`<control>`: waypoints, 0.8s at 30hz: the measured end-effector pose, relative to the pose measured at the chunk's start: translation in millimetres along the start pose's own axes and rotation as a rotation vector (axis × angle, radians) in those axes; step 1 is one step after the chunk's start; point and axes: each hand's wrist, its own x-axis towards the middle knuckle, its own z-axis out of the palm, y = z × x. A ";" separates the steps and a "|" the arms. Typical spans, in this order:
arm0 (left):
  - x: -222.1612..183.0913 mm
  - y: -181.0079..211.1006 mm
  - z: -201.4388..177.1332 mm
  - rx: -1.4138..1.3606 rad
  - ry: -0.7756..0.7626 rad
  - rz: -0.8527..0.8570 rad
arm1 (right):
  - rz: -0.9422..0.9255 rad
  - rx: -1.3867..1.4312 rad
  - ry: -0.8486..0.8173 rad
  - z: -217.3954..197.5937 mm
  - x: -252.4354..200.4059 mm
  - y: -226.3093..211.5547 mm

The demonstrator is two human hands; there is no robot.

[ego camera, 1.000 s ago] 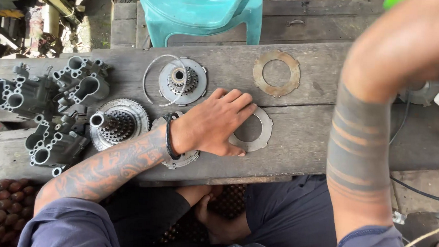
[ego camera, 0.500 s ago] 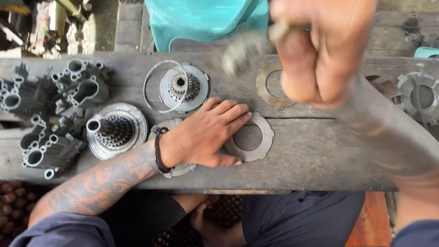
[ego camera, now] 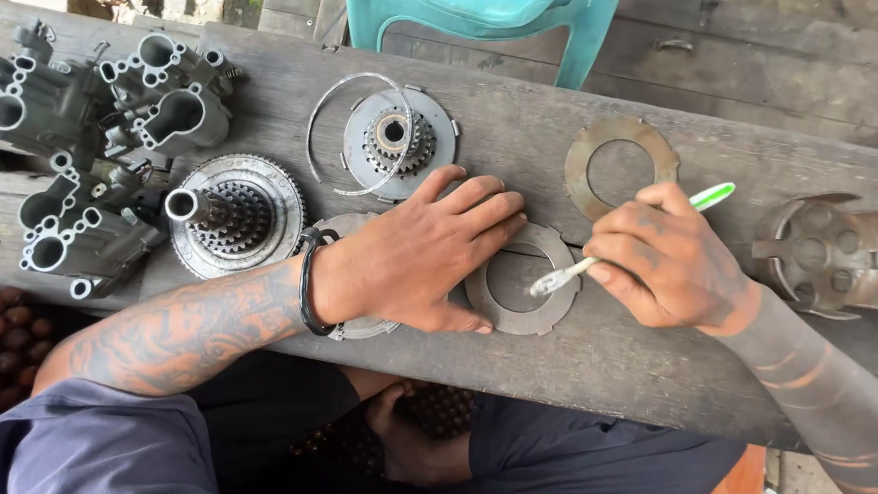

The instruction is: Cleaning motorcycle clutch plates using a toothbrush and cleaning solution on a wooden workbench.

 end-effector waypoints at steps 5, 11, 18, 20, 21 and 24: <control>-2.3 -1.2 -4.7 -0.060 -0.024 -0.025 | 0.035 0.048 -0.120 -2.2 1.9 -8.4; -4.0 6.7 -6.0 0.076 -0.058 -0.033 | 0.010 0.021 -0.125 1.0 -4.1 -7.9; -5.2 15.0 1.5 0.041 -0.032 -0.007 | -0.067 0.042 -0.099 3.5 6.6 -38.0; -3.6 14.0 -0.2 0.037 -0.017 0.000 | -0.056 -0.026 -0.063 2.4 2.2 -20.5; -2.4 14.1 -1.4 0.029 -0.003 0.008 | -0.042 -0.091 -0.028 1.2 -0.7 -13.3; -2.8 17.3 0.4 0.046 0.002 -0.018 | -0.091 -0.098 -0.004 2.5 6.7 -29.6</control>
